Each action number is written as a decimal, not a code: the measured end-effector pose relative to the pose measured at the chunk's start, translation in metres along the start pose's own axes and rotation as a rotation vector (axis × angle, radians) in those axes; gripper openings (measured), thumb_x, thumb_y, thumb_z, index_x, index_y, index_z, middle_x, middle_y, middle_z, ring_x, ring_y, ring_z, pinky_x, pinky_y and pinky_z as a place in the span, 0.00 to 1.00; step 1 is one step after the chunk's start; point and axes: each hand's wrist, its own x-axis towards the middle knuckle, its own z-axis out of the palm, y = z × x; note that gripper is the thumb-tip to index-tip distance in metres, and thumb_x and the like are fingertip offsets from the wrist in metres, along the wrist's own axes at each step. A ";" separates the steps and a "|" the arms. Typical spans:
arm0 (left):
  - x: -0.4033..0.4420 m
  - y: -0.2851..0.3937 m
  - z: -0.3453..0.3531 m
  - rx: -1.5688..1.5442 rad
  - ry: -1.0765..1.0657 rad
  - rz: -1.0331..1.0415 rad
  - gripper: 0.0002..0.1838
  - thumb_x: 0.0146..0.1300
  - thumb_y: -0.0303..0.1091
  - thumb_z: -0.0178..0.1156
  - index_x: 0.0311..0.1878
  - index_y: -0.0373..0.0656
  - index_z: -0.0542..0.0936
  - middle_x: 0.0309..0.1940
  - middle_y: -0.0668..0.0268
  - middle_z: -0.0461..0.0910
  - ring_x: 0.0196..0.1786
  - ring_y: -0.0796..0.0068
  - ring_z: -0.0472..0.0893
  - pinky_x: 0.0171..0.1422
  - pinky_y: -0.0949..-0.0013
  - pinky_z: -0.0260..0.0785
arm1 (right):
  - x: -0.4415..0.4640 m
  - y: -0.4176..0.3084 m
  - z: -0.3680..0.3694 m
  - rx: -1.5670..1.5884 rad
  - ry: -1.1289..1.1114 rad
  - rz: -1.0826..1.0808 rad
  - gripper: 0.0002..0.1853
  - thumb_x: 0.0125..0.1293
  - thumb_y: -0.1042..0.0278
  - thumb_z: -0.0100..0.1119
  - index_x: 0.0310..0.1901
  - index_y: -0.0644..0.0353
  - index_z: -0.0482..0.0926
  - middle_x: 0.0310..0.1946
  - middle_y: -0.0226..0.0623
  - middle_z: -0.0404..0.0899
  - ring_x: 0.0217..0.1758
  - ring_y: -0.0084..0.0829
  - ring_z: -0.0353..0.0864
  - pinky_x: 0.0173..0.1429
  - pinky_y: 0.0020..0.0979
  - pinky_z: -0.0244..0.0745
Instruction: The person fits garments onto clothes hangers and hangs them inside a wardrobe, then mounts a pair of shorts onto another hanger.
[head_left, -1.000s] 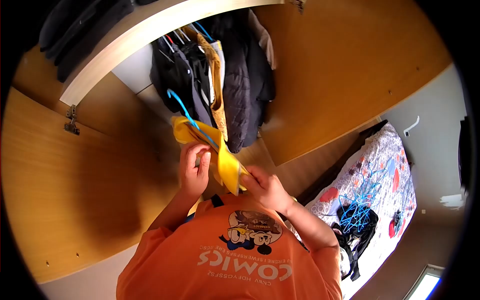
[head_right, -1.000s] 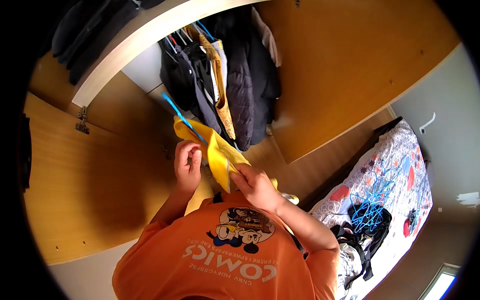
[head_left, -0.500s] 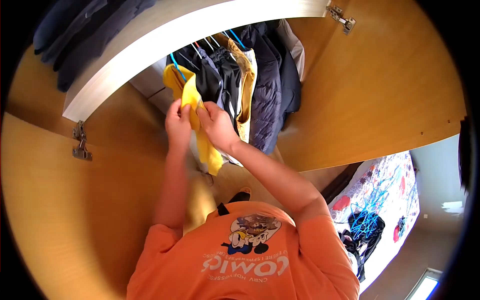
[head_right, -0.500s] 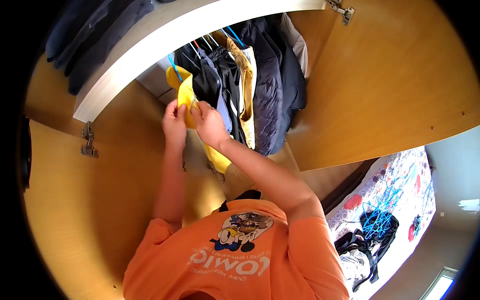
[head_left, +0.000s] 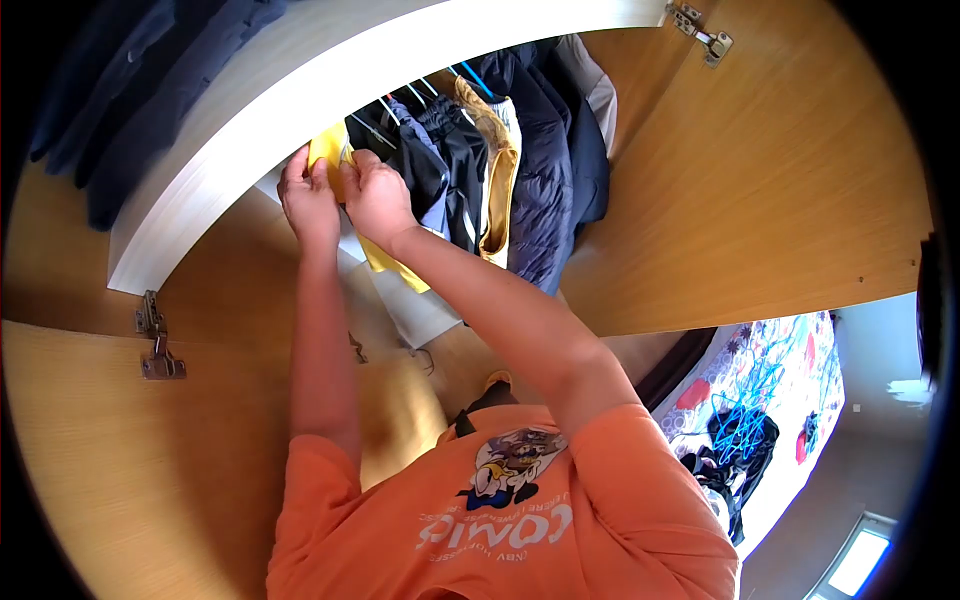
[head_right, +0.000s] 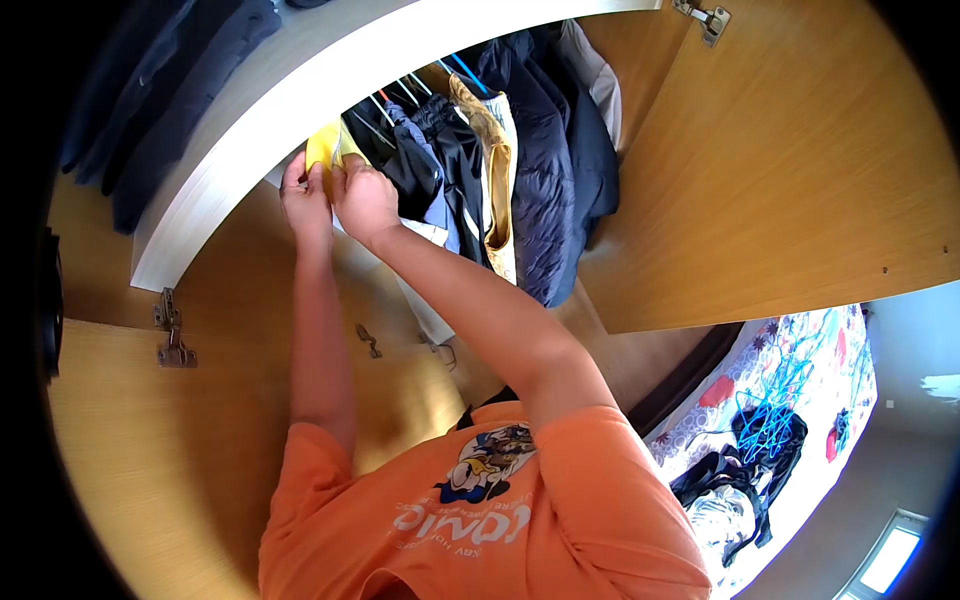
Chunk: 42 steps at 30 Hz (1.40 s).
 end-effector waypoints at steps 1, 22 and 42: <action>-0.001 0.008 0.000 0.048 0.012 0.042 0.15 0.62 0.30 0.57 0.52 0.40 0.76 0.47 0.56 0.74 0.47 0.63 0.75 0.54 0.64 0.68 | 0.004 -0.002 0.003 -0.016 -0.021 0.057 0.12 0.64 0.62 0.50 0.35 0.63 0.73 0.27 0.57 0.78 0.34 0.55 0.78 0.40 0.48 0.72; -0.052 0.031 0.061 -0.469 -0.402 -0.309 0.29 0.62 0.36 0.62 0.62 0.34 0.64 0.50 0.61 0.73 0.49 0.74 0.73 0.55 0.74 0.66 | 0.008 0.052 -0.059 -0.387 -0.237 0.137 0.16 0.65 0.59 0.45 0.49 0.58 0.72 0.44 0.49 0.78 0.47 0.47 0.79 0.49 0.44 0.74; -0.086 0.020 0.103 0.259 -0.268 0.058 0.35 0.57 0.26 0.58 0.66 0.28 0.55 0.61 0.42 0.60 0.65 0.45 0.60 0.70 0.57 0.52 | -0.264 0.193 -0.364 -0.573 -0.206 0.642 0.12 0.63 0.59 0.54 0.42 0.54 0.81 0.32 0.44 0.82 0.36 0.40 0.82 0.43 0.35 0.76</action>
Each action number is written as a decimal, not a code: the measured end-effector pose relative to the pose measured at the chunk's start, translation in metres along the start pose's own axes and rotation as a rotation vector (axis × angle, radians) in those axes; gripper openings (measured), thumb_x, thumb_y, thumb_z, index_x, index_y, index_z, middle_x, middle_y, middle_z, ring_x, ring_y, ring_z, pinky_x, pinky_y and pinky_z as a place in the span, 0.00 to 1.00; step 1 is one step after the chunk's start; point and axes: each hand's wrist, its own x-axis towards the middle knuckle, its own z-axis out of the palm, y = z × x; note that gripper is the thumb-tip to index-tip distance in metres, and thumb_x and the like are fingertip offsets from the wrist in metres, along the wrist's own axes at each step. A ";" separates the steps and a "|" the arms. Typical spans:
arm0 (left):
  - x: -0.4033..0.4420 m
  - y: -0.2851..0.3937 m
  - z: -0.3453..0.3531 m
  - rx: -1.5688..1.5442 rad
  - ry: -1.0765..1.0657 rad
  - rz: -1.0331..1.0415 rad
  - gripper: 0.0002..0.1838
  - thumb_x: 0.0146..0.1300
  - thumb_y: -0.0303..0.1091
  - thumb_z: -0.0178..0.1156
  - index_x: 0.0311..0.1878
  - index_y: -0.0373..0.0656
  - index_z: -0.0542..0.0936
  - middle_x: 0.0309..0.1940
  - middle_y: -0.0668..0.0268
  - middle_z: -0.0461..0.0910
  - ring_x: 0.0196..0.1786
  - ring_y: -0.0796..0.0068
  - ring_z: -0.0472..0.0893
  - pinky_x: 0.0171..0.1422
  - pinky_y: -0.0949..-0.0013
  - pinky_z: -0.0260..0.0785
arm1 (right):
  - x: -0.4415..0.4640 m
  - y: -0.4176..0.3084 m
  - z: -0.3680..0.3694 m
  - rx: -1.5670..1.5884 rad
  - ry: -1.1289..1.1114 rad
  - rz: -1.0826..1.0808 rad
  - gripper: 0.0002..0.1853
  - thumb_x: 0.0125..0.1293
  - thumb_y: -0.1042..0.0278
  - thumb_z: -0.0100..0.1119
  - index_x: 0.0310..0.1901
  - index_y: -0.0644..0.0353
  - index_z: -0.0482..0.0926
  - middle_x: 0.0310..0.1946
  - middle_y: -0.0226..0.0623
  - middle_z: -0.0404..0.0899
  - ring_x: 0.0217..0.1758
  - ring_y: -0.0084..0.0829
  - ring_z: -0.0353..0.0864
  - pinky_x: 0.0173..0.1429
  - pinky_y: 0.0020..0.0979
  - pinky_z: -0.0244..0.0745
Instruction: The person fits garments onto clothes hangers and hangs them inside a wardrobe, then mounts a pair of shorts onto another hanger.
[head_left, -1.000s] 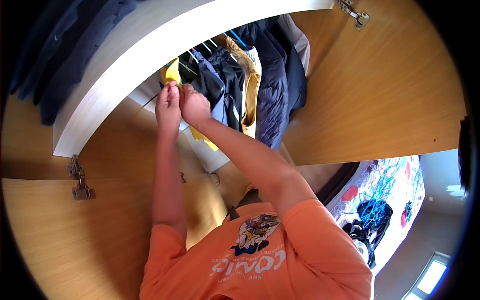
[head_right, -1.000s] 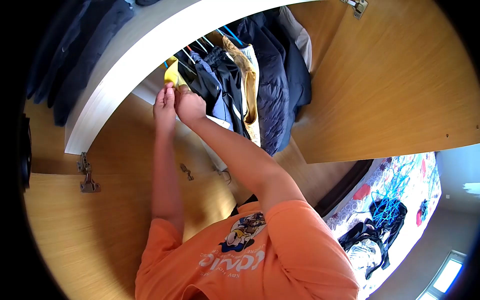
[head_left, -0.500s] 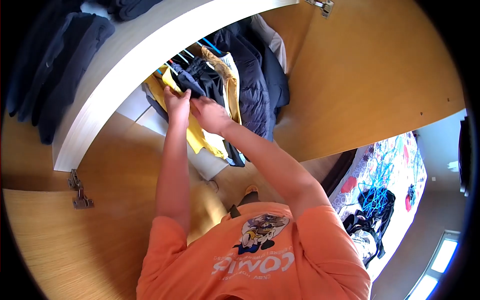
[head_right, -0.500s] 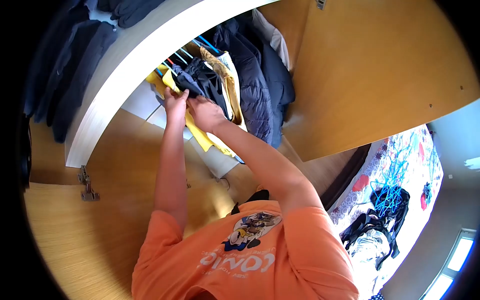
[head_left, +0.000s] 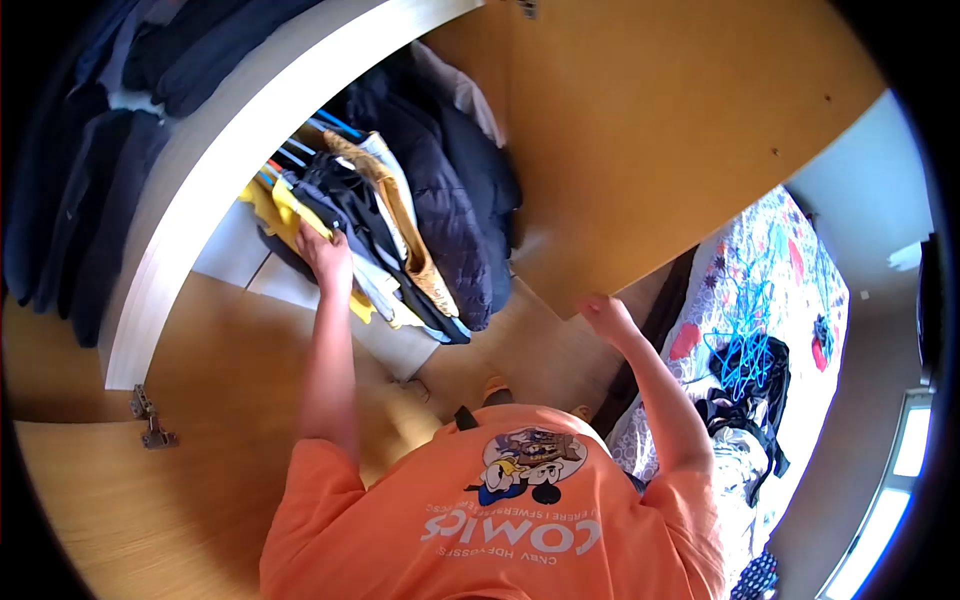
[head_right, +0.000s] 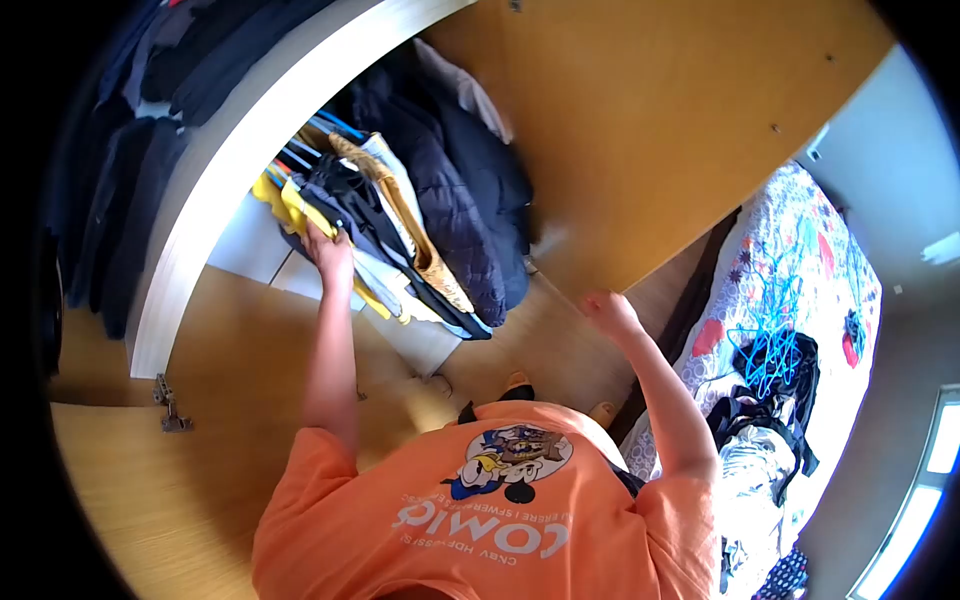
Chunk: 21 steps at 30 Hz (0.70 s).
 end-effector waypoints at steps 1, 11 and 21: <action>-0.016 0.012 0.001 0.096 -0.045 -0.020 0.36 0.56 0.27 0.58 0.66 0.28 0.55 0.62 0.42 0.59 0.65 0.44 0.60 0.70 0.56 0.51 | -0.017 0.022 -0.002 -0.065 0.044 0.028 0.12 0.63 0.59 0.54 0.42 0.55 0.81 0.31 0.43 0.82 0.33 0.38 0.82 0.41 0.35 0.76; -0.214 -0.021 0.115 0.075 -0.917 0.093 0.29 0.56 0.29 0.61 0.62 0.41 0.66 0.50 0.49 0.70 0.48 0.59 0.75 0.53 0.62 0.68 | -0.156 0.203 0.038 0.390 0.224 0.446 0.14 0.58 0.59 0.54 0.38 0.59 0.82 0.33 0.48 0.81 0.37 0.47 0.81 0.44 0.40 0.75; -0.352 0.135 0.114 0.230 -1.646 0.940 0.24 0.59 0.38 0.59 0.59 0.45 0.70 0.51 0.54 0.74 0.52 0.57 0.76 0.55 0.62 0.70 | -0.278 0.301 0.031 0.439 0.355 0.807 0.16 0.58 0.55 0.54 0.34 0.60 0.83 0.31 0.49 0.81 0.38 0.46 0.82 0.45 0.40 0.75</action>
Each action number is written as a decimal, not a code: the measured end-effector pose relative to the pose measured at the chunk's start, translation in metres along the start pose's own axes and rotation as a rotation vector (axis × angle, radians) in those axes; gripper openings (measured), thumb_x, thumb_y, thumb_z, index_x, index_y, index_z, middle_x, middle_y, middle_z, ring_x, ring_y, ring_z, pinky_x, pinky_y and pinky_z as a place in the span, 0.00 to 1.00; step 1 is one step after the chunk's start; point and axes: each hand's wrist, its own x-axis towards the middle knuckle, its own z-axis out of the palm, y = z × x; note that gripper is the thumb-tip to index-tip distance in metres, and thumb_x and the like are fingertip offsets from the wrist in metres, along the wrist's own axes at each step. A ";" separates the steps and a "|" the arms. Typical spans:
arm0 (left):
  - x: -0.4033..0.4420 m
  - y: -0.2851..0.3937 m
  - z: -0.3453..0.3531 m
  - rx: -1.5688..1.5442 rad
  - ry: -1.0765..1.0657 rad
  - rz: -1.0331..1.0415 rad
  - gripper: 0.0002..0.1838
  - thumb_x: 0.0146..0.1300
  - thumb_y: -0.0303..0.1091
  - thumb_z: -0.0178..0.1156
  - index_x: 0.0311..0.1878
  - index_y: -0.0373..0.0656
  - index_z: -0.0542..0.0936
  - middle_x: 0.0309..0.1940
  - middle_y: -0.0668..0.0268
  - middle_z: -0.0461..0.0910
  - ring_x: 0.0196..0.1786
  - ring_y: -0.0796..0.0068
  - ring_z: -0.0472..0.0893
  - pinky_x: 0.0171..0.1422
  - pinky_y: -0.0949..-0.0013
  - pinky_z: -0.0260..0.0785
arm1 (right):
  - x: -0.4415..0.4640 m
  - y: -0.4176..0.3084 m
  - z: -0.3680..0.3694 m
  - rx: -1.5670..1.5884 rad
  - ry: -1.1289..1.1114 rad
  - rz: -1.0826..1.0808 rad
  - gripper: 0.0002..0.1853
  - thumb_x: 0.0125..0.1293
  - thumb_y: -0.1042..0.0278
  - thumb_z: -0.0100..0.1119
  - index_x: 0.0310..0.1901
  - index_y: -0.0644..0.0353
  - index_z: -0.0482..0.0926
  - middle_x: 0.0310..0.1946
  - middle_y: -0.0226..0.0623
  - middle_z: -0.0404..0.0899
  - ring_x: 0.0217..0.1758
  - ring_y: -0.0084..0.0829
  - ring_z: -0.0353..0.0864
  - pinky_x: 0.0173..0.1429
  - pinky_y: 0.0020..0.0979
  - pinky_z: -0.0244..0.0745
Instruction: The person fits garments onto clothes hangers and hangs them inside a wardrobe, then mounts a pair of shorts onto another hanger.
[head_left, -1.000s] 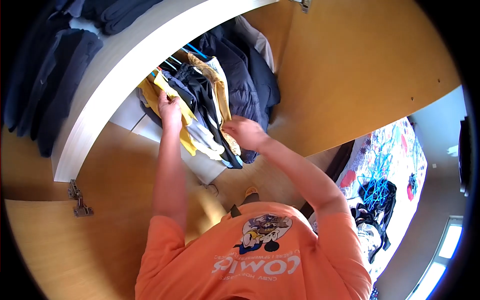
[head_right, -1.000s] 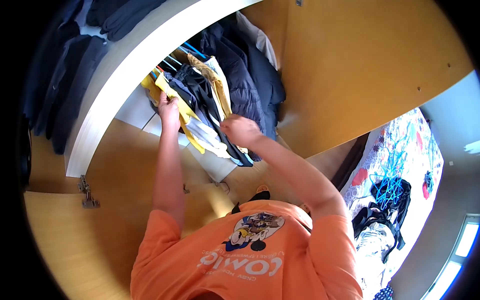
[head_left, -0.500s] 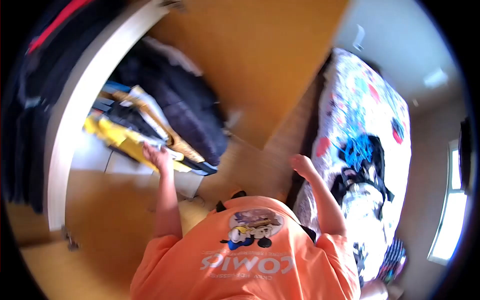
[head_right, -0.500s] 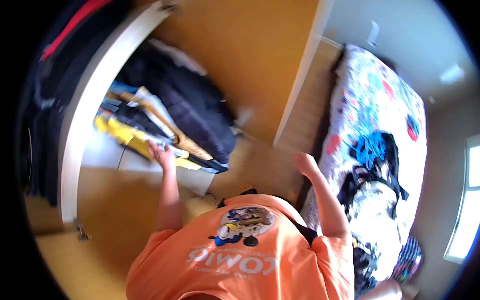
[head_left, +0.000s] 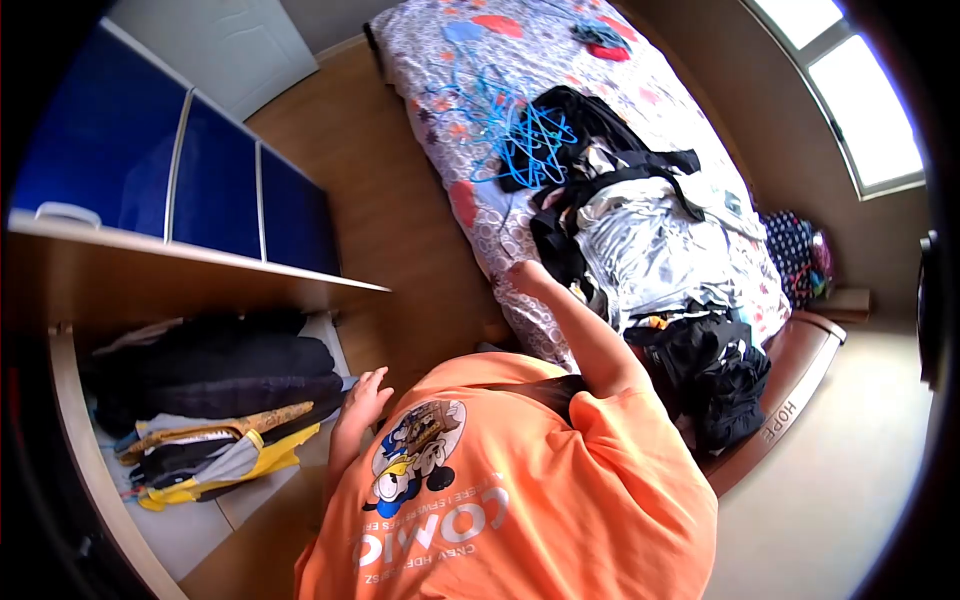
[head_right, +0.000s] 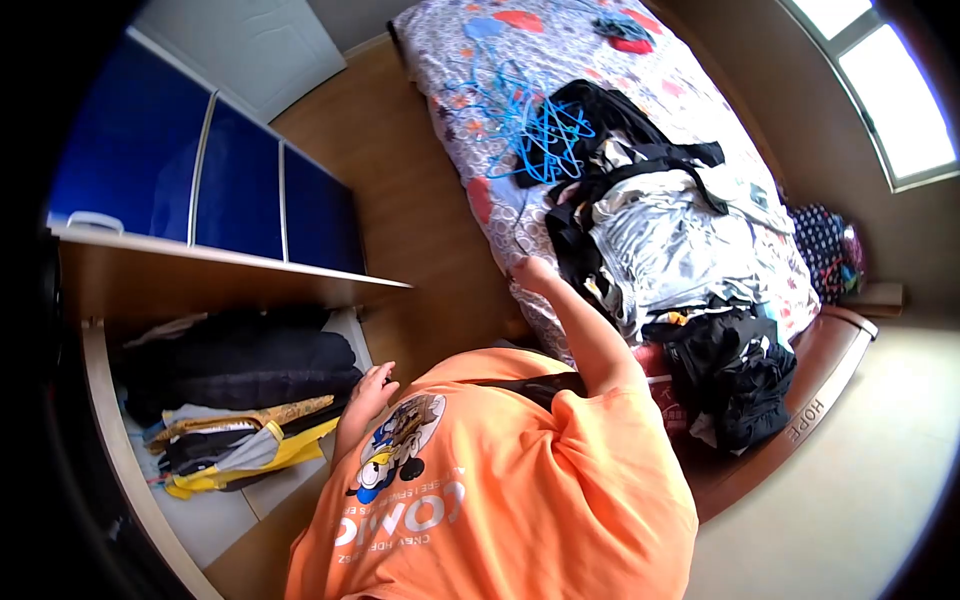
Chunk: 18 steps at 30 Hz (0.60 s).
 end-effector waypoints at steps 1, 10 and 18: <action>0.006 0.011 -0.002 -0.012 0.001 -0.011 0.24 0.59 0.37 0.58 0.60 0.46 0.69 0.51 0.54 0.74 0.54 0.56 0.75 0.57 0.60 0.68 | 0.009 0.037 -0.001 -0.025 0.028 0.015 0.16 0.59 0.56 0.54 0.34 0.61 0.83 0.27 0.46 0.81 0.32 0.40 0.82 0.41 0.38 0.76; 0.041 0.060 0.015 0.097 -0.150 0.031 0.24 0.58 0.35 0.61 0.58 0.44 0.70 0.49 0.51 0.74 0.51 0.52 0.75 0.54 0.58 0.69 | -0.081 0.182 -0.055 -0.365 0.016 0.544 0.16 0.60 0.61 0.50 0.48 0.43 0.81 0.53 0.44 0.76 0.57 0.44 0.73 0.60 0.39 0.69; 0.067 0.111 -0.001 0.150 -0.207 0.036 0.23 0.59 0.34 0.59 0.58 0.43 0.70 0.50 0.51 0.74 0.53 0.51 0.74 0.56 0.59 0.68 | -0.062 0.226 -0.032 -0.292 0.148 0.713 0.17 0.59 0.63 0.51 0.50 0.48 0.76 0.47 0.44 0.76 0.50 0.44 0.78 0.53 0.41 0.73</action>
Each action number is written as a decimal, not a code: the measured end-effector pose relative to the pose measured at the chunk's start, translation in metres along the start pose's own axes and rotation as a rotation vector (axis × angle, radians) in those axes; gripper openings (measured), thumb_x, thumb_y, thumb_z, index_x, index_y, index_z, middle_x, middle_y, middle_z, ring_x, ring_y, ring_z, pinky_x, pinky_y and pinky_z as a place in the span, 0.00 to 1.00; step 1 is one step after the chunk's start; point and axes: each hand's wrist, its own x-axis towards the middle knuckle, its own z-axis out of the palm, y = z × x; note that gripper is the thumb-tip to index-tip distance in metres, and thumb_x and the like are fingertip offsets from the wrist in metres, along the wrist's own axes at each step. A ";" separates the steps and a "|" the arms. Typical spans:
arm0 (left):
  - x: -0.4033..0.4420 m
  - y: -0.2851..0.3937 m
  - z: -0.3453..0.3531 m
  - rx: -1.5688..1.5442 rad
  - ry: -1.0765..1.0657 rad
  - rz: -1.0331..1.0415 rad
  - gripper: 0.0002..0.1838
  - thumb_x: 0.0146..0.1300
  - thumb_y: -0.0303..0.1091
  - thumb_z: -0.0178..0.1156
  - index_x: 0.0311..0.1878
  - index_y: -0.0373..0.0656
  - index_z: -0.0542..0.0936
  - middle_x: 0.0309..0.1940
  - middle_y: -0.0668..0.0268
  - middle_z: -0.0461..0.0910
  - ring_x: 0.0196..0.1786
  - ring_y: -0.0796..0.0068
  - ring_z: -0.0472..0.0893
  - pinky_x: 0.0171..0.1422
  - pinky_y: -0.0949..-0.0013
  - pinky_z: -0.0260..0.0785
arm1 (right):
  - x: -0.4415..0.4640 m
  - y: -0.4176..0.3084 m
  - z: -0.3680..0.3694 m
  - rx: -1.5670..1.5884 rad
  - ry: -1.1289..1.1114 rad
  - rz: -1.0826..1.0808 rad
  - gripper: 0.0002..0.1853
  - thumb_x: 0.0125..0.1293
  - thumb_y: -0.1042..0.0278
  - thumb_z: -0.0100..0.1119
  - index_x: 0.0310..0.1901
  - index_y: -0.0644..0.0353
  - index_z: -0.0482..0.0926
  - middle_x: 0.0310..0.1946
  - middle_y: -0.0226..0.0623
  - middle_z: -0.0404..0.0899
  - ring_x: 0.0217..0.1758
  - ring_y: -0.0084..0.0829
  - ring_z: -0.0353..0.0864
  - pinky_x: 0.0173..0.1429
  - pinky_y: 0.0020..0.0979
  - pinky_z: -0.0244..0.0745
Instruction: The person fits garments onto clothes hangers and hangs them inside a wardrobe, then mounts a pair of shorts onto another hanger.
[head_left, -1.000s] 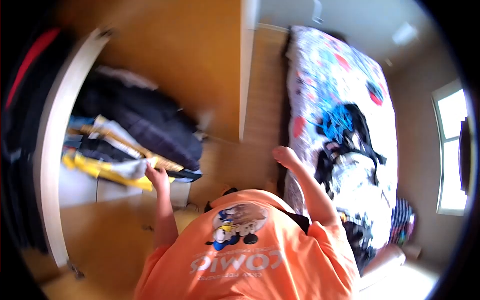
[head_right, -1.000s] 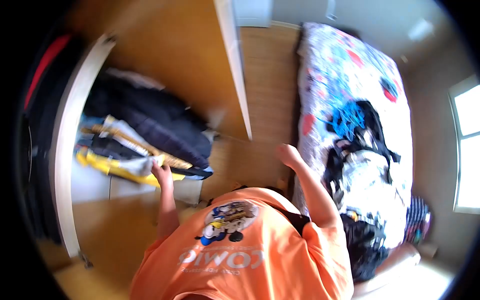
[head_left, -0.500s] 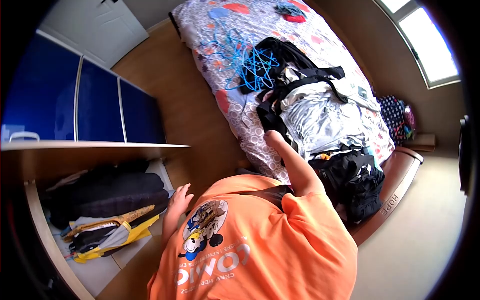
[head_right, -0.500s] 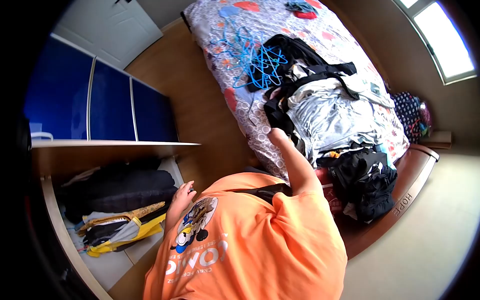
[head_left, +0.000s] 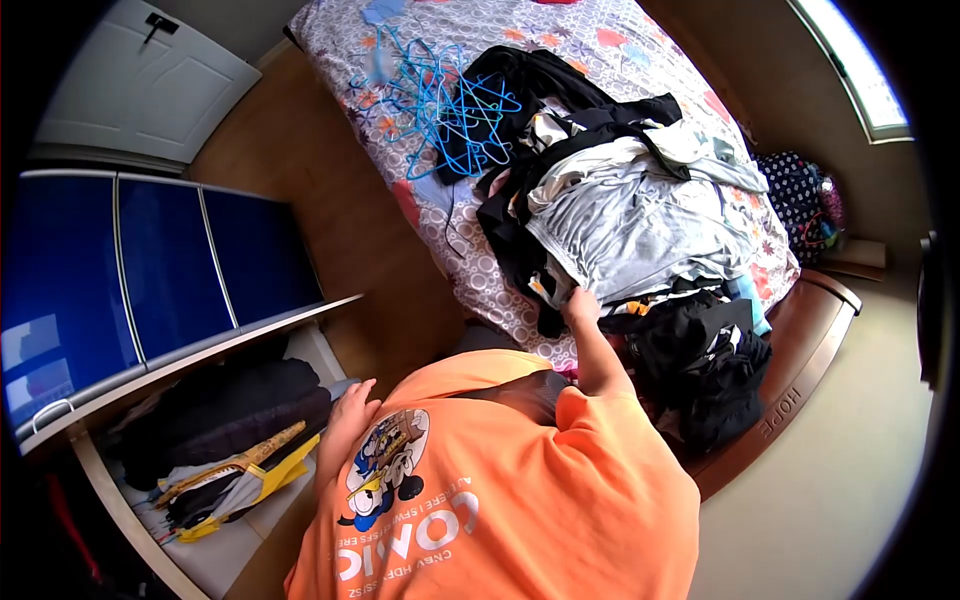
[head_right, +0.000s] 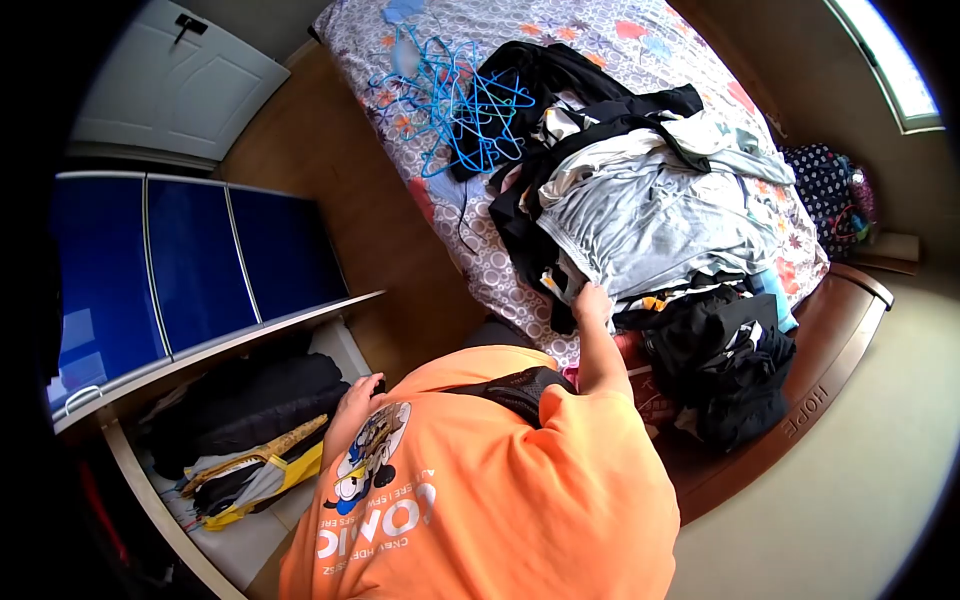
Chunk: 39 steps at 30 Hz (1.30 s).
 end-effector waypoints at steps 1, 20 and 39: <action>0.004 0.005 -0.003 0.024 0.020 -0.016 0.23 0.59 0.35 0.59 0.58 0.44 0.70 0.50 0.53 0.74 0.53 0.52 0.74 0.56 0.59 0.68 | 0.010 0.003 0.002 0.005 -0.002 0.001 0.17 0.59 0.63 0.51 0.50 0.48 0.76 0.47 0.44 0.76 0.50 0.44 0.78 0.53 0.41 0.73; 0.066 0.129 -0.094 -0.231 0.579 0.339 0.41 0.51 0.23 0.65 0.68 0.41 0.58 0.62 0.55 0.62 0.59 0.61 0.69 0.61 0.64 0.65 | -0.184 -0.126 -0.275 1.433 -1.041 -0.844 0.27 0.44 0.78 0.60 0.52 0.67 0.73 0.38 0.35 0.79 0.40 0.25 0.77 0.48 0.27 0.73; -0.018 0.054 -0.047 -0.316 0.283 0.044 0.10 0.44 0.29 0.66 0.31 0.43 0.77 0.30 0.61 0.77 0.35 0.57 0.79 0.48 0.63 0.69 | -0.192 -0.241 -0.223 0.565 -2.058 -1.515 0.21 0.54 0.82 0.61 0.52 0.67 0.76 0.46 0.35 0.78 0.48 0.21 0.74 0.52 0.22 0.69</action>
